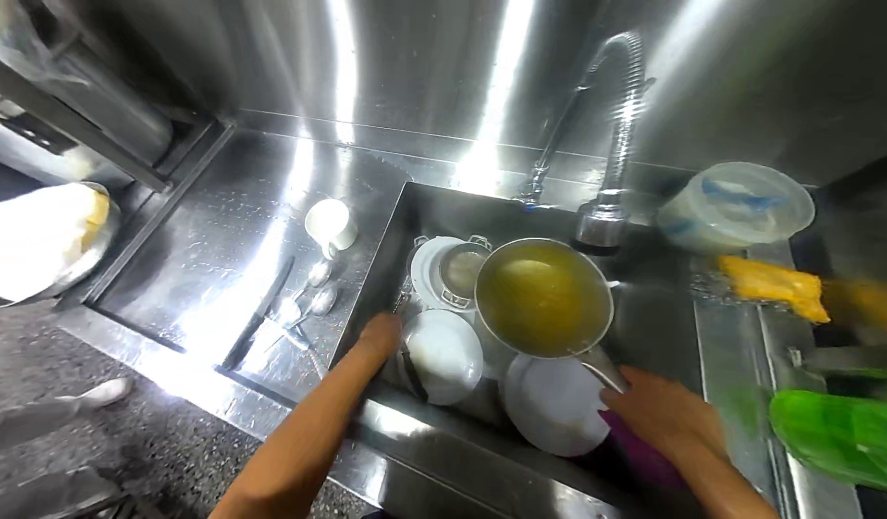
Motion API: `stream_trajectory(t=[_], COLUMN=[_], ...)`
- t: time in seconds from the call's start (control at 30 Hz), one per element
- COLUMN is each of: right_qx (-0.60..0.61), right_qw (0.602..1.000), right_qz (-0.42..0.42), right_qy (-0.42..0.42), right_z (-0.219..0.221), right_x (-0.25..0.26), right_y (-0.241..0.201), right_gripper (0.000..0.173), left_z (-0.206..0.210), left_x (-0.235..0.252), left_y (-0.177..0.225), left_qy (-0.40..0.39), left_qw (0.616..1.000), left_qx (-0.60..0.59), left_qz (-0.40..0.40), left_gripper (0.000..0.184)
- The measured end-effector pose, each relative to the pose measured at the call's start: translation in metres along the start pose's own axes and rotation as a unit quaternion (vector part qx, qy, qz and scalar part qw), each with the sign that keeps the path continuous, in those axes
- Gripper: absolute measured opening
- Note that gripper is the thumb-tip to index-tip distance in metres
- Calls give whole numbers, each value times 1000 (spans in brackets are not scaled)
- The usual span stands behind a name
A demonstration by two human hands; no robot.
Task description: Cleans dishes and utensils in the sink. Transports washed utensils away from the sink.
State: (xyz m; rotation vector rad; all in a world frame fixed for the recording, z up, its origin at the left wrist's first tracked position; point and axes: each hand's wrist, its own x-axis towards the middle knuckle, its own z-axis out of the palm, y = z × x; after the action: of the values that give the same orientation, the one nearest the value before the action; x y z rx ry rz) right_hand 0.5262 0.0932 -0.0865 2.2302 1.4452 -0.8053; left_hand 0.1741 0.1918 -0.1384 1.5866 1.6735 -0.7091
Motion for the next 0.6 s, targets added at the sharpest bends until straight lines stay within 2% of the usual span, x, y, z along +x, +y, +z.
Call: stream_trajectory(t=[0.1, 0.2, 0.3, 0.6], right_qx=[19, 52, 91, 86], right_qw=[1000, 998, 996, 994], right_qz=[14, 23, 13, -28], right_qy=[12, -5, -22, -62], right_z=[0, -2, 0, 12], right_x=[7, 6, 3, -3], right_y=[6, 6, 5, 5], right_gripper=[39, 39, 40, 38], left_z=[14, 43, 59, 68], left_x=[37, 69, 75, 80], left_y=[5, 0, 6, 8], left_qy=[-62, -63, -50, -95], left_qw=[995, 982, 956, 951], left_qx=[21, -92, -181, -237], left_qz=[-71, -150, -226, -174], left_gripper=[43, 61, 78, 50])
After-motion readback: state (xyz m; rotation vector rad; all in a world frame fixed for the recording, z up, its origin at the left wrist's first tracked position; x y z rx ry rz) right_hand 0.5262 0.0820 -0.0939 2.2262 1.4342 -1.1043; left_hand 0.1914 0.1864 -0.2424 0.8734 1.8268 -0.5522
